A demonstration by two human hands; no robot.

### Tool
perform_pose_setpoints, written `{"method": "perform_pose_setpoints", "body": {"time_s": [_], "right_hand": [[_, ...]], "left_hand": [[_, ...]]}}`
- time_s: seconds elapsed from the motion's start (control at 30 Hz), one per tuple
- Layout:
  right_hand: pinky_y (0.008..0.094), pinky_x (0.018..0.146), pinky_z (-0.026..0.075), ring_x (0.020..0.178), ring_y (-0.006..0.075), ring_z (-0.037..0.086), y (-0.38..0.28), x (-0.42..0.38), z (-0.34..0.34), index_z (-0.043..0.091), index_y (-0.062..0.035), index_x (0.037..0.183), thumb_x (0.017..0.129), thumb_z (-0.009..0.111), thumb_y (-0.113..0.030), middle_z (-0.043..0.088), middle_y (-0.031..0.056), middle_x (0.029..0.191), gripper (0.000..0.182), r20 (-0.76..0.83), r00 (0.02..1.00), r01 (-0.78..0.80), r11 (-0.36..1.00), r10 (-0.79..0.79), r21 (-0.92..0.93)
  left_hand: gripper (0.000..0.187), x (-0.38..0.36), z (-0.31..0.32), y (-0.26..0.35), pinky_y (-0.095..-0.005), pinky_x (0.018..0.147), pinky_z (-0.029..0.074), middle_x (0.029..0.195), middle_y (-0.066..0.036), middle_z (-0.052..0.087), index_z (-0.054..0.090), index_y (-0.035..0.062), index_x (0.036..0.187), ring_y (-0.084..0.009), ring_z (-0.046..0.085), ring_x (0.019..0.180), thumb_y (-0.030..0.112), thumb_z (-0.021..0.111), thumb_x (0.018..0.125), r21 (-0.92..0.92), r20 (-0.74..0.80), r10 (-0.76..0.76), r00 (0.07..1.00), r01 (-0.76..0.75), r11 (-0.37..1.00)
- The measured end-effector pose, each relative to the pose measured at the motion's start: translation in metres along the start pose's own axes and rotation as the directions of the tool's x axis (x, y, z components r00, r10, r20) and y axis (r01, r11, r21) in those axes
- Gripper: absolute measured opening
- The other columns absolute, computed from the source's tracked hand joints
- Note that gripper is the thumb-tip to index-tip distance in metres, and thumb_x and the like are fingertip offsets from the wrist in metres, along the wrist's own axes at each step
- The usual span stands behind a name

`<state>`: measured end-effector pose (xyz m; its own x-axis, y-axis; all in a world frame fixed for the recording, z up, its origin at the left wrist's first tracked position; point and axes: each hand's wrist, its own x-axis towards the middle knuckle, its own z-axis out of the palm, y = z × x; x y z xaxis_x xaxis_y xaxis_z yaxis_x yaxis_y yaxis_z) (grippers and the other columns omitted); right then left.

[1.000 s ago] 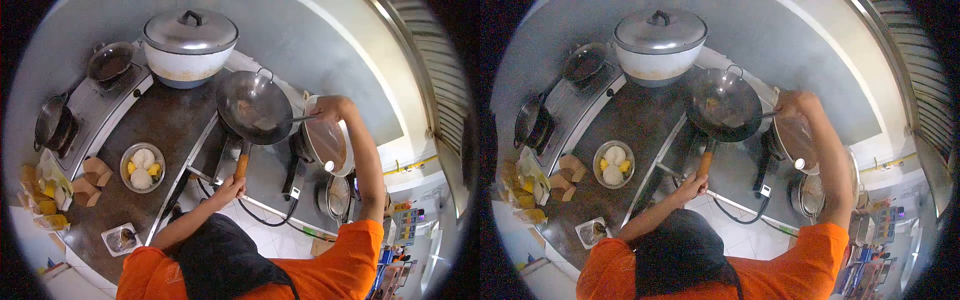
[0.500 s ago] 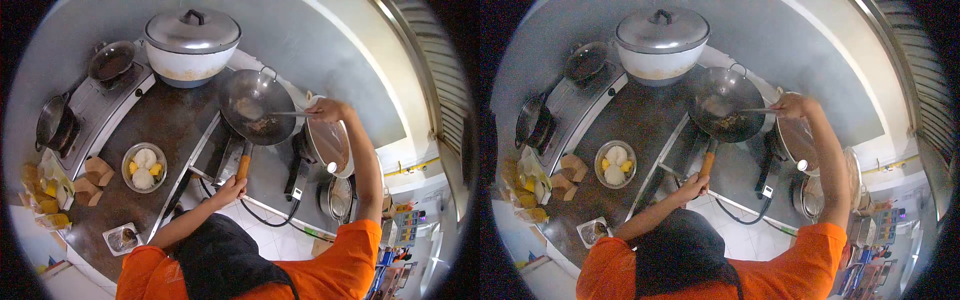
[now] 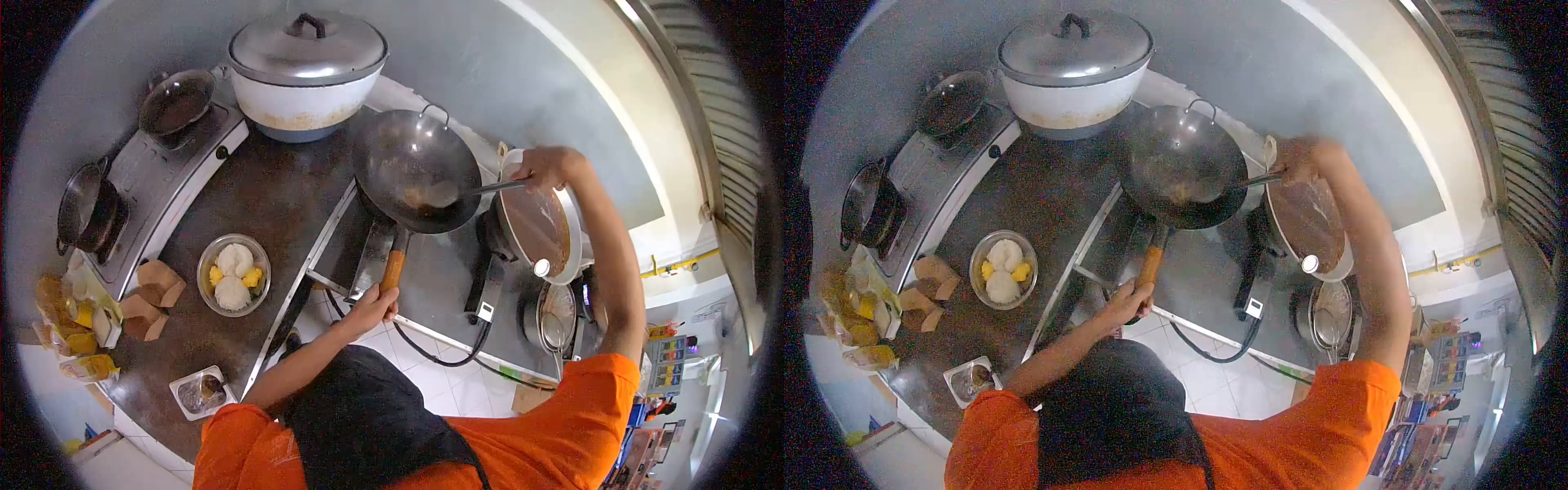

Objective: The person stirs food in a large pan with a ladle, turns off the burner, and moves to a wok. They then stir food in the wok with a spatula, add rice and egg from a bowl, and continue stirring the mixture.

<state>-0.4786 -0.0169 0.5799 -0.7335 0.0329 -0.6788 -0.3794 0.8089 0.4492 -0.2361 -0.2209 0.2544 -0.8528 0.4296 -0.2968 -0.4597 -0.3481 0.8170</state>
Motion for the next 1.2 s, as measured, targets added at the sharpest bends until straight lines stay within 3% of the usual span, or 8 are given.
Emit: {"method": "perform_pose_setpoints", "body": {"time_s": [0.17, 0.23, 0.43, 0.53, 0.77, 0.83, 0.93, 1.2], "right_hand": [[0.0337, 0.064, 0.051, 0.072, 0.0184, 0.059, 0.025, 0.046, 0.024, 0.063, -0.0273, 0.117, 0.076, 0.068, -0.033, 0.066, 0.0027, 0.087, 0.041, -0.175, 0.926, 0.327, 0.942, -0.335, -0.076], [0.0331, 0.038, 0.042, 0.042, 0.0173, 0.049, 0.019, 0.042, 0.025, 0.067, -0.0104, 0.099, 0.078, 0.058, -0.014, 0.054, 0.0077, 0.057, 0.023, -0.512, 0.742, 0.269, 0.892, -0.433, -0.364], [0.0333, 0.041, 0.045, 0.045, 0.0152, 0.051, 0.0, 0.002, -0.021, 0.069, -0.0124, 0.098, 0.076, 0.061, -0.018, 0.053, 0.005, 0.054, 0.024, -0.018, 0.981, 0.194, 0.964, -0.194, 0.18], [0.0319, 0.039, 0.041, 0.044, 0.0133, 0.049, -0.007, 0.017, -0.013, 0.069, -0.0132, 0.103, 0.077, 0.063, -0.019, 0.053, 0.003, 0.054, 0.028, -0.188, 0.95, 0.216, 0.958, -0.251, -0.187], [0.0353, 0.047, 0.044, 0.052, 0.0161, 0.052, 0.007, 0.013, 0.003, 0.064, -0.0183, 0.117, 0.078, 0.062, -0.017, 0.058, 0.0049, 0.064, 0.038, -0.154, 0.964, 0.238, 0.962, -0.217, 0.136], [0.0359, 0.056, 0.047, 0.062, 0.0179, 0.056, 0.012, 0.04, 0.016, 0.06, -0.0198, 0.123, 0.08, 0.061, -0.014, 0.063, 0.0066, 0.074, 0.043, -0.272, 0.863, 0.328, 0.882, -0.425, -0.338], [0.0369, 0.063, 0.047, 0.071, 0.0191, 0.058, 0.004, 0.025, 0.019, 0.056, -0.018, 0.126, 0.082, 0.062, -0.014, 0.066, 0.0087, 0.081, 0.045, -0.169, 0.962, 0.245, 0.951, -0.214, 0.188], [0.0362, 0.066, 0.049, 0.074, 0.0204, 0.06, 0.011, 0.028, 0.031, 0.057, -0.0183, 0.125, 0.081, 0.064, -0.016, 0.067, 0.0119, 0.085, 0.046, -0.308, 0.862, 0.402, 0.913, -0.403, -0.069]], "left_hand": [[0.024, -0.007, 0.011, 0.005, -0.0233, 0.049, 0.037, 0.068, -0.002, 0.05, 0.043, 0.0061, 0.094, -0.0083, 0.046, 0.056, 0.03, 0.045, 0.098, -0.096, -0.004, 0.006, 1.0, -0.006, 0.995], [0.024, -0.005, 0.005, 0.004, -0.0233, 0.049, 0.037, 0.068, -0.001, 0.05, 0.043, 0.0063, 0.094, -0.0083, 0.047, 0.056, 0.03, 0.045, 0.098, -0.108, -0.016, 0.005, 1.0, -0.006, 0.994], [0.024, -0.012, 0.004, 0.011, -0.0234, 0.049, 0.037, 0.069, -0.002, 0.051, 0.042, 0.0061, 0.096, -0.0084, 0.047, 0.056, 0.03, 0.044, 0.098, -0.053, 0.0, 0.025, 1.0, -0.025, 0.998], [0.026, -0.007, 0.001, 0.01, -0.0235, 0.049, 0.038, 0.07, -0.003, 0.052, 0.042, 0.0055, 0.096, -0.0083, 0.047, 0.056, 0.031, 0.044, 0.098, -0.034, -0.005, 0.028, 1.0, -0.028, 0.999], [0.027, -0.014, 0.007, 0.013, -0.0237, 0.05, 0.039, 0.07, -0.003, 0.051, 0.043, 0.0048, 0.093, -0.0085, 0.047, 0.056, 0.032, 0.045, 0.098, -0.038, -0.023, 0.041, 0.999, -0.042, 0.998], [0.027, -0.011, 0.003, 0.012, -0.0238, 0.05, 0.038, 0.069, -0.002, 0.05, 0.042, 0.0049, 0.092, -0.0082, 0.045, 0.056, 0.031, 0.045, 0.098, -0.045, -0.016, 0.052, 0.998, -0.053, 0.998], [0.028, -0.004, -0.001, 0.008, -0.0238, 0.05, 0.04, 0.072, -0.003, 0.053, 0.043, 0.0044, 0.093, -0.0088, 0.048, 0.057, 0.032, 0.046, 0.097, 0.027, 0.038, 0.042, 0.998, -0.043, 0.999], [0.024, -0.004, 0.004, 0.003, -0.0239, 0.052, 0.041, 0.072, -0.004, 0.053, 0.042, 0.0048, 0.095, -0.0088, 0.049, 0.06, 0.029, 0.046, 0.098, 0.007, 0.0, -0.005, 1.0, 0.005, 1.0]]}}
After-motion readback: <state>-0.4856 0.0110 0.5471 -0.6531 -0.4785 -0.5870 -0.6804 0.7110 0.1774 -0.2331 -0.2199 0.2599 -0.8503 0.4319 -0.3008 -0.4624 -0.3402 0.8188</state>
